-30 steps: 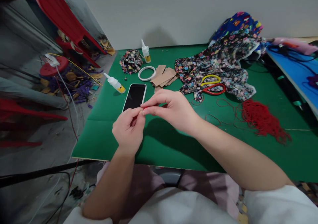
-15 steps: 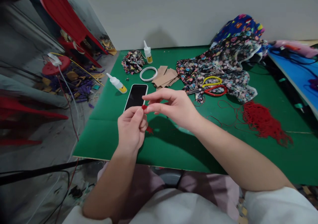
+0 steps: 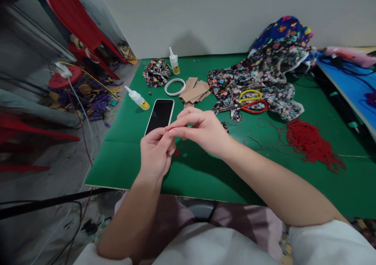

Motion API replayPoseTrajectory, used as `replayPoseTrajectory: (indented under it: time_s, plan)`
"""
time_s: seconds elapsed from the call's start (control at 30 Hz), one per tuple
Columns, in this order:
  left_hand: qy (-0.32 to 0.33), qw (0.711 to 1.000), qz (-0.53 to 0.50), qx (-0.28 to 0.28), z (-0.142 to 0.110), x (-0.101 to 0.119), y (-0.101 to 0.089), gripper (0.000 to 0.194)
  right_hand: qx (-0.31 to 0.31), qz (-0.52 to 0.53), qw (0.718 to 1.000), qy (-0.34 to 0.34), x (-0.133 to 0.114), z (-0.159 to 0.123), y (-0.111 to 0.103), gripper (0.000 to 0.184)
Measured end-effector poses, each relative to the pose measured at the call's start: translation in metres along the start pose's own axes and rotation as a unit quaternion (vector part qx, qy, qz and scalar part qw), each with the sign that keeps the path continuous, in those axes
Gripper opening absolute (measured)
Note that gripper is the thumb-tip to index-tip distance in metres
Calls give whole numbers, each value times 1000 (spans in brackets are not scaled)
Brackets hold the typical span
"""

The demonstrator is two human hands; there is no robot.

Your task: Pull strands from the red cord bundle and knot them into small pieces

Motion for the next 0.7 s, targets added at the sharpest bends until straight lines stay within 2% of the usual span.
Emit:
replayPoseTrajectory:
  time_s: [0.17,0.27,0.47,0.7]
  plan:
    - [56,997,55,17,-2,10,-1,21,41,-3,999,-31,-4,-2,-4,4]
    - [75,993,90,-5,-3,17,3,18,54,-25,997,-53,-9,-3,-6,7]
    - [24,989,118,-83,0,11,16,21,56,-44,996,-48,-9,0,-11,16]
    - [-9,984,136,-114,1,3,29,19,136,-54,982,-120,-29,3,-42,15]
Point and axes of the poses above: each hand's wrist, its own z-axis towards the middle knuckle, its own y-axis out of the palm, x = y × z, the point moved 10 cm from there along z, towards the middle knuckle, and after that the axes turned 1 degree about z, right-handed, at the moved point
